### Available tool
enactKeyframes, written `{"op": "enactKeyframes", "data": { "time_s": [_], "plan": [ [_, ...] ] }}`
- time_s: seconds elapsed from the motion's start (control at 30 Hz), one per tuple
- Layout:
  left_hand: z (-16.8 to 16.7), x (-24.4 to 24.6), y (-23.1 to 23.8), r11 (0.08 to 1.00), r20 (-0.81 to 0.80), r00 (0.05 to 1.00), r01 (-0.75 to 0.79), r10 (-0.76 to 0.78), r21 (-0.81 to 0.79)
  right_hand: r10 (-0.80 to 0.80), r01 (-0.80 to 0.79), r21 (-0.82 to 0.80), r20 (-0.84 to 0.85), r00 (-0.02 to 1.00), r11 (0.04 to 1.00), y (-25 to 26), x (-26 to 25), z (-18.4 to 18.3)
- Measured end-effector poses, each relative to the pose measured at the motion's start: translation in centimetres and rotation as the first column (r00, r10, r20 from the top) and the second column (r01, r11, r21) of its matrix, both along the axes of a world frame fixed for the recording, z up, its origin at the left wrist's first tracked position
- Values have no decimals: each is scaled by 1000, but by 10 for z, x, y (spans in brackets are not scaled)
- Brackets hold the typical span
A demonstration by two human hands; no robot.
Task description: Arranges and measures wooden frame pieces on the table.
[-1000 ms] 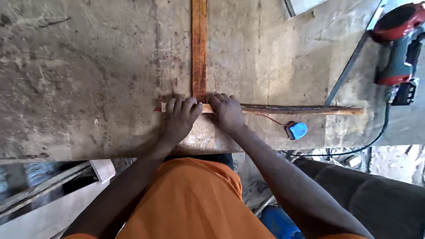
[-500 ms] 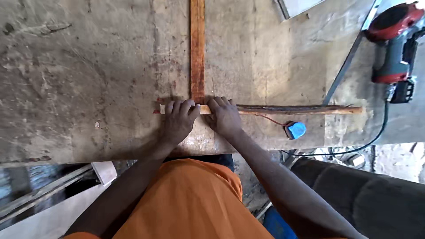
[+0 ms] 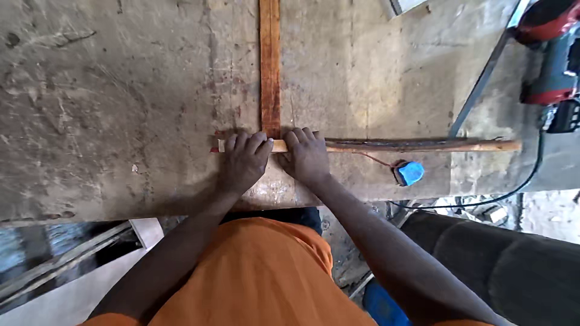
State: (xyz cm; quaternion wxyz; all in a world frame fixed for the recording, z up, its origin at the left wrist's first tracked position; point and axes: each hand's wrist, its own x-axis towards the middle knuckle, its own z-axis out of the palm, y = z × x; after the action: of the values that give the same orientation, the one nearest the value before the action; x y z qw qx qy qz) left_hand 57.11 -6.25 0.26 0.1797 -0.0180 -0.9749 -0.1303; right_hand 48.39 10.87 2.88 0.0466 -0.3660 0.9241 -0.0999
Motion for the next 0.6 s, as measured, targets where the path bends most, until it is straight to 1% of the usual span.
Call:
{"op": "enactKeyframes", "data": {
  "time_s": [0.3,0.6],
  "plan": [
    [0,-1,-6,1000,-2,1000,16,-16,-6,32,-30,27,-56,998,999,-3,-1,-2],
    [-2,-2,-7,1000,-38,999,9,-9,-5,32,-30,81,-31,999,996,-5,-2,0]
  ]
}}
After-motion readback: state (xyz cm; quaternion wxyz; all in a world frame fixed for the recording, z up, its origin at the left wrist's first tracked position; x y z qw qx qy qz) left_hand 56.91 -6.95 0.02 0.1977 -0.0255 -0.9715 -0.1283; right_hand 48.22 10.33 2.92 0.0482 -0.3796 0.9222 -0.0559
